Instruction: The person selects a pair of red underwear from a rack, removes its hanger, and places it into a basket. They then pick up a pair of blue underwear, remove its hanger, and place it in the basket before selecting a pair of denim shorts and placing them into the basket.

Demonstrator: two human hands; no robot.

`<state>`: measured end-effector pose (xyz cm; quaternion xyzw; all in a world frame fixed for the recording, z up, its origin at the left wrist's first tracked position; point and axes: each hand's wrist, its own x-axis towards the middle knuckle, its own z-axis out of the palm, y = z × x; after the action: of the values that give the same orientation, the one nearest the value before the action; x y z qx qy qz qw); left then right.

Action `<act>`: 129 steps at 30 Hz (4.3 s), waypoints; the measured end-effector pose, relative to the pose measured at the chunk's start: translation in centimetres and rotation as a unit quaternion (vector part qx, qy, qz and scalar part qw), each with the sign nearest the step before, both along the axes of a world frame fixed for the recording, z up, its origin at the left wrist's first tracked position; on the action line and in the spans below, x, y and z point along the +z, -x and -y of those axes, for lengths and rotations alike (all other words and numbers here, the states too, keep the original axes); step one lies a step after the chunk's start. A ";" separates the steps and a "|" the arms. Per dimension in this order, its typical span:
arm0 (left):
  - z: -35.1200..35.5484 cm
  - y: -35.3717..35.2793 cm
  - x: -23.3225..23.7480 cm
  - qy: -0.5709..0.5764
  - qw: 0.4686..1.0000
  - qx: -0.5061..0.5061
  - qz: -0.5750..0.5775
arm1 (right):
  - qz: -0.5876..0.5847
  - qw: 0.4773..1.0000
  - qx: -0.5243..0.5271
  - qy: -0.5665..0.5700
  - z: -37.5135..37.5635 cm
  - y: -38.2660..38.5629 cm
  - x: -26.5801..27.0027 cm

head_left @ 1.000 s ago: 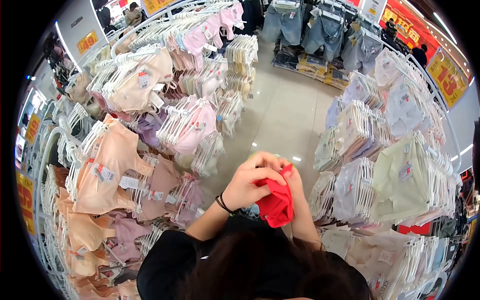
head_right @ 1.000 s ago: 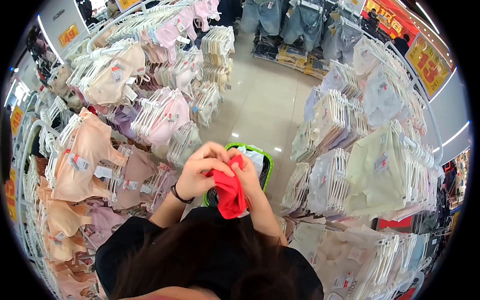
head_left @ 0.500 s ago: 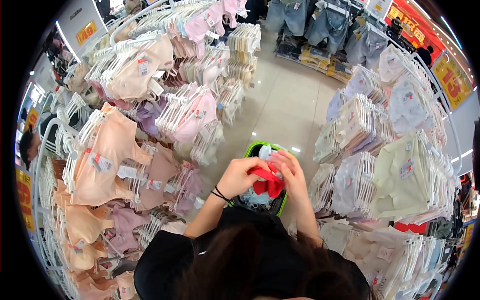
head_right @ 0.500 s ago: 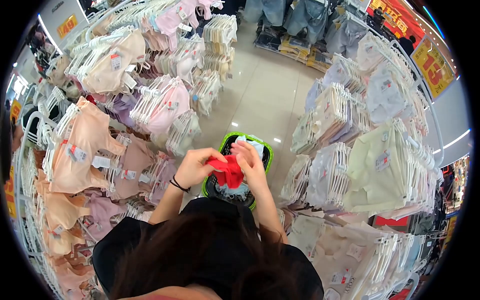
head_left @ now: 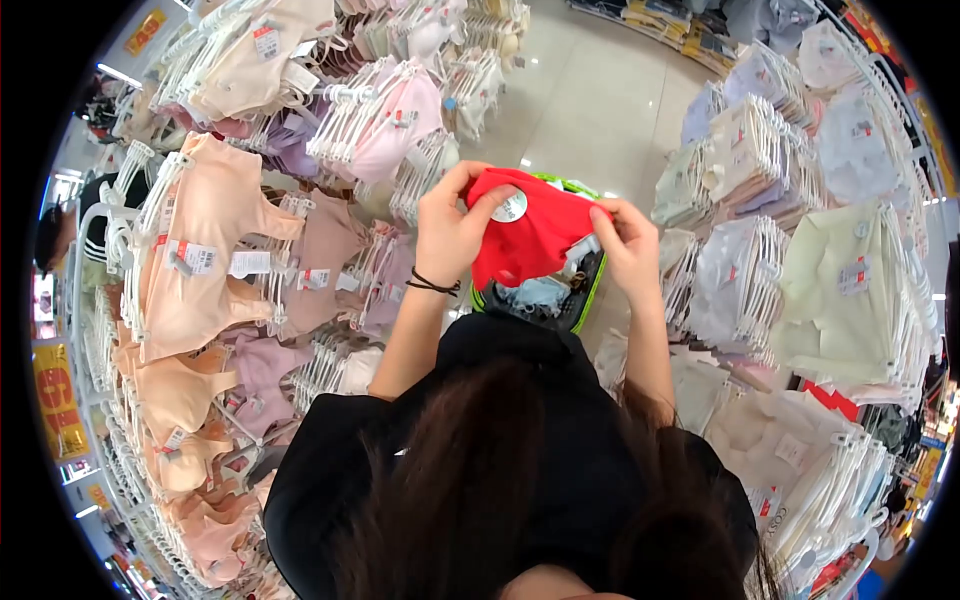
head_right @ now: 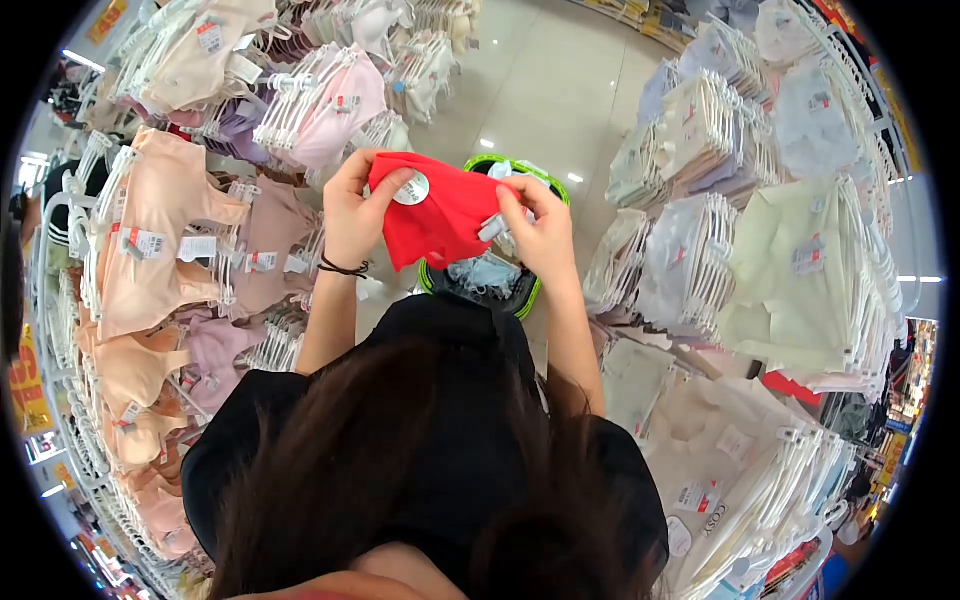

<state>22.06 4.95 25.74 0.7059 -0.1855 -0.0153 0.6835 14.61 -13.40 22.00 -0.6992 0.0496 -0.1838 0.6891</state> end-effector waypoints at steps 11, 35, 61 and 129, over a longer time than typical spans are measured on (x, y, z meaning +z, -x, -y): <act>-1.5 -0.1 -1.3 0.012 0.985 -0.127 -0.118 | 0.062 0.990 -0.095 0.086 0.6 0.0 0.3; -1.9 3.1 -3.0 -0.040 0.953 -0.290 -0.076 | 0.009 0.999 -0.027 0.038 2.8 2.5 -0.9; -2.0 4.8 -5.4 -0.049 0.969 -0.235 -0.054 | 0.013 0.984 0.027 0.175 3.4 5.1 1.6; -0.3 3.2 -12.6 -0.361 0.928 -0.084 0.032 | -0.320 0.910 -0.142 -0.222 -1.5 5.4 -15.0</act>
<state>18.85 5.21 13.09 0.8869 -0.2479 -0.1159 0.3722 9.25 -11.89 7.03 -0.5352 0.4057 -0.0310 0.7403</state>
